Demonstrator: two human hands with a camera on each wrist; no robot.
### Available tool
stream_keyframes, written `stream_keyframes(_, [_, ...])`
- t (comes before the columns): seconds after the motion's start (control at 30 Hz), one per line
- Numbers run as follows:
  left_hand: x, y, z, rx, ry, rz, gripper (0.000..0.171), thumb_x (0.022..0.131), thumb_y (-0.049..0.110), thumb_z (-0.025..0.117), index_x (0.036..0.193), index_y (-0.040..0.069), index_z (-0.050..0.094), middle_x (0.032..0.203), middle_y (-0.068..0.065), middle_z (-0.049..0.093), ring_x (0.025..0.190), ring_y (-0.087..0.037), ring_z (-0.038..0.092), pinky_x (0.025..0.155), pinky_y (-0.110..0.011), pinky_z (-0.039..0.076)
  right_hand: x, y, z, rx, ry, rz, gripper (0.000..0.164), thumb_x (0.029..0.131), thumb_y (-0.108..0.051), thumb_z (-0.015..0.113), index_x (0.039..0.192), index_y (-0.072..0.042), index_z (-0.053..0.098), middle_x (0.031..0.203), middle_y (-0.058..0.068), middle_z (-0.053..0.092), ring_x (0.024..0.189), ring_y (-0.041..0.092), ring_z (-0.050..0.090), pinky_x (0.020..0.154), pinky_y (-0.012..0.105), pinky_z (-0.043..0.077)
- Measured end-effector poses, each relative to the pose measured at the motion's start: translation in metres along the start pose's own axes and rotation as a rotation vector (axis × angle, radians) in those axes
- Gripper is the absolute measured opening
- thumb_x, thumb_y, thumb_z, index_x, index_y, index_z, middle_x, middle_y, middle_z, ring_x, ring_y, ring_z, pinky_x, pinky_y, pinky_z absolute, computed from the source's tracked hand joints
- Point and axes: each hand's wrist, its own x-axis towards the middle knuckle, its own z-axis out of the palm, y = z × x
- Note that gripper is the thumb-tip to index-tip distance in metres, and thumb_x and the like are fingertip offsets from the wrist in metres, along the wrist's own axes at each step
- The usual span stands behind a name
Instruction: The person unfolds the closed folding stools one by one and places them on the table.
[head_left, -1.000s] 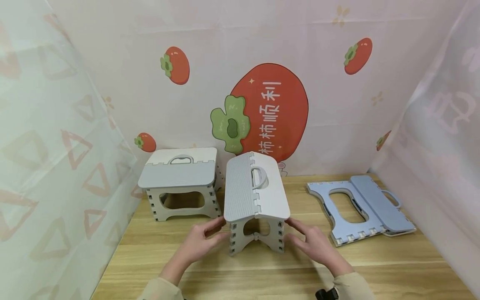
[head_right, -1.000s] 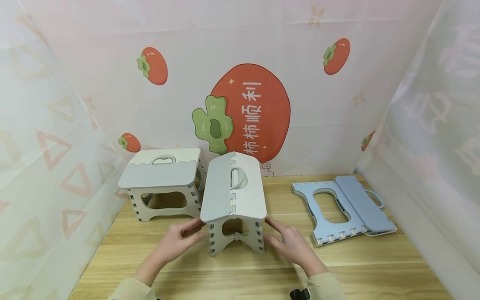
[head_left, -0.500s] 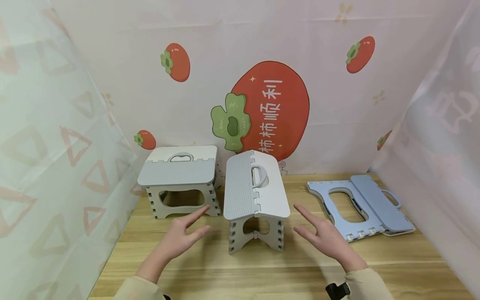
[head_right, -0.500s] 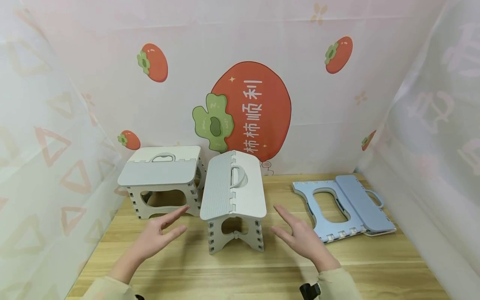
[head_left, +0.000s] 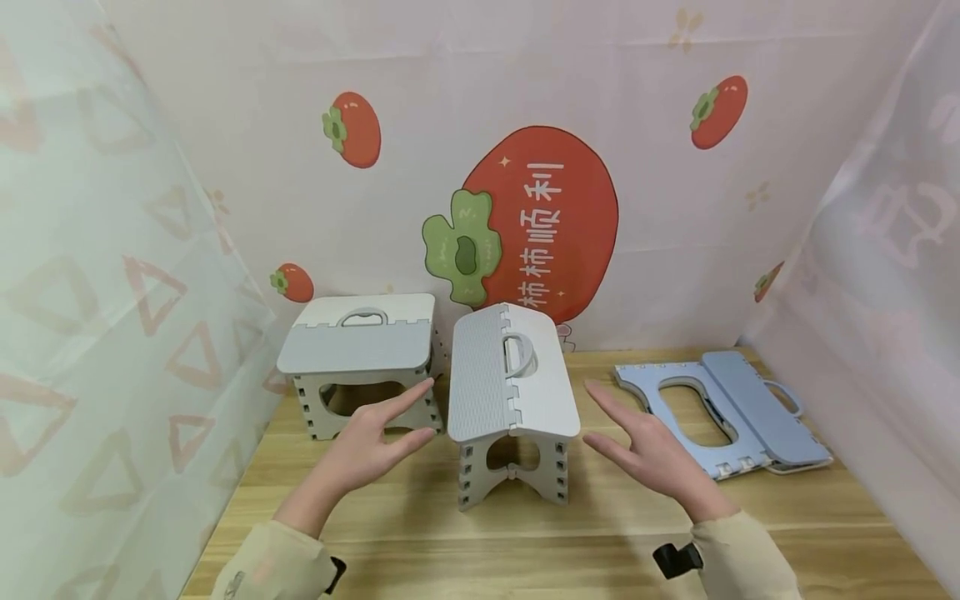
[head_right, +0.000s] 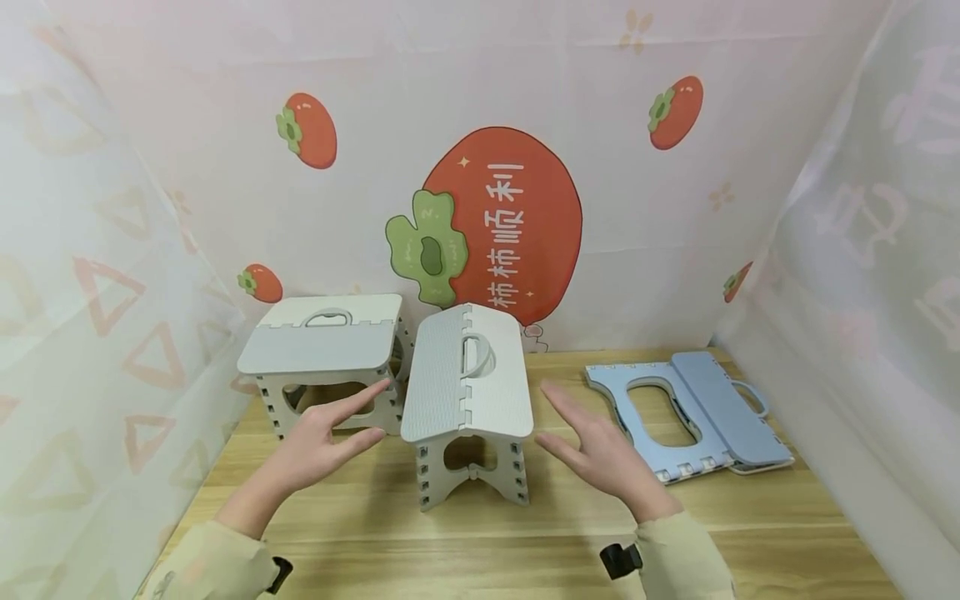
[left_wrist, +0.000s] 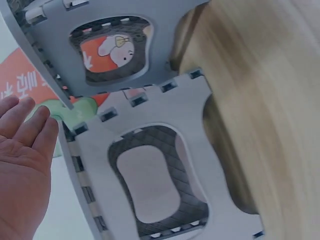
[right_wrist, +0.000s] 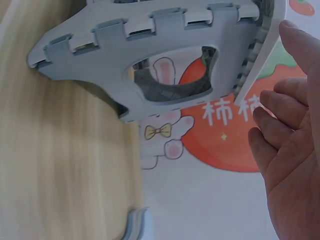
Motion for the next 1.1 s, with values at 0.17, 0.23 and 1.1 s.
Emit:
stream_keyframes(0.17, [0.013,0.007,0.001,-0.008,-0.023,-0.001,0.065,0.097,0.036,0.071,0.156,0.022,0.045,0.153,-0.001,0.052,0.134,-0.024,0.057,0.103,-0.051,0.053,0.013,-0.009,-0.006,-0.008,-0.005,-0.040,0.076,0.097,-0.027,0.073,0.161,-0.016,0.033,0.160,0.012,0.043,0.140,0.031,0.049,0.106,0.052,0.050])
stream_keyframes(0.23, [0.017,0.010,0.002,-0.008,-0.037,-0.002,0.067,0.097,0.036,0.071,0.156,0.020,0.045,0.154,-0.004,0.050,0.135,-0.025,0.056,0.104,-0.051,0.052,0.019,-0.012,-0.008,-0.011,-0.009,-0.058,0.077,0.096,-0.027,0.073,0.161,-0.014,0.034,0.161,0.012,0.042,0.142,0.031,0.048,0.107,0.052,0.049])
stream_keyframes(1.1, [0.061,0.022,0.021,0.059,-0.142,-0.009,0.071,0.095,0.046,0.071,0.154,0.014,0.048,0.159,-0.003,0.045,0.147,-0.024,0.042,0.119,-0.049,0.038,0.069,-0.040,-0.012,-0.028,-0.172,-0.110,0.082,0.098,-0.041,0.068,0.163,-0.014,0.027,0.169,0.000,0.025,0.155,0.023,0.026,0.121,0.048,0.034])
